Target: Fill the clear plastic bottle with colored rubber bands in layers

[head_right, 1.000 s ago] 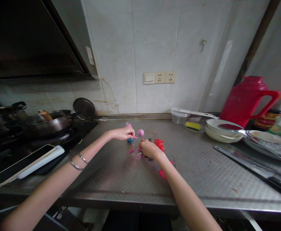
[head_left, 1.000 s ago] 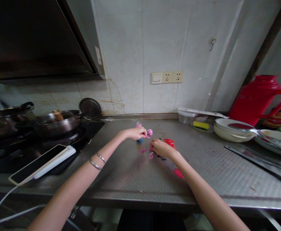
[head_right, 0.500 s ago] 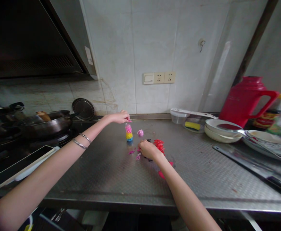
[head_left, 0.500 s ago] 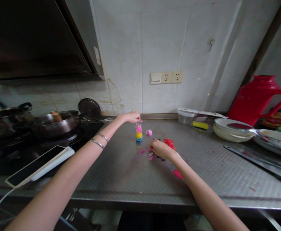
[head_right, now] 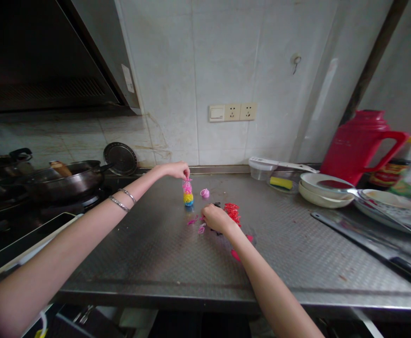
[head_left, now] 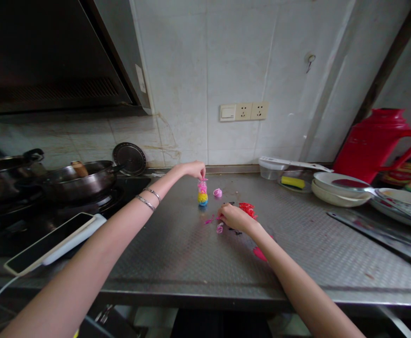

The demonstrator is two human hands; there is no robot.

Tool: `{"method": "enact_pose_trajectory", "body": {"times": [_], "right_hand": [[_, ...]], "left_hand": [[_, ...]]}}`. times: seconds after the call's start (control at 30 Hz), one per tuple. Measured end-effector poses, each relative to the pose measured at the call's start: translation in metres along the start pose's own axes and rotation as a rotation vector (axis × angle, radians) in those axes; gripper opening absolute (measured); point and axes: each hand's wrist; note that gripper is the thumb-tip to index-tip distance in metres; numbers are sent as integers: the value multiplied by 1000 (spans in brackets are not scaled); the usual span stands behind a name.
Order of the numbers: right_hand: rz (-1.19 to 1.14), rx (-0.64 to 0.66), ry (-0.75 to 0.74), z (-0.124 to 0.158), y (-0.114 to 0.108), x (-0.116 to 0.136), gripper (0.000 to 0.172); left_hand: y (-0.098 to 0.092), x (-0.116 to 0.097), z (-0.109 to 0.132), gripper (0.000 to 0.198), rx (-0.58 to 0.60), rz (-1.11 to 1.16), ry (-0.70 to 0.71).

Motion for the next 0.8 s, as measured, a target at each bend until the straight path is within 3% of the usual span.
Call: {"method": "enact_pose_trajectory", "body": {"times": [0.27,0.53,0.6,0.67,0.8], "right_hand": [[-6,10,8,2,-3,3,22],[8,-19,-16,1,-1,2,21],[12,-25,-23,0,0,1,20],[6,-34,-29,0,2,0,19],[-30,-61,-39,-1,4,-1,19]], "left_hand": [[-1,1,-3,13,67,7,-59],[-11,5,0,12,77,147,18],[-13,6,5,15,28,213,47],[-10,5,11,25,-97,287,57],[20,2,25,60,-387,442,-13]]}}
Point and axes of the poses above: each hand's wrist, its own z-axis away from the middle knuckle, its own y-axis out of the palm, x = y × z, and after that the axes turned 8 degrees about y, right-handed
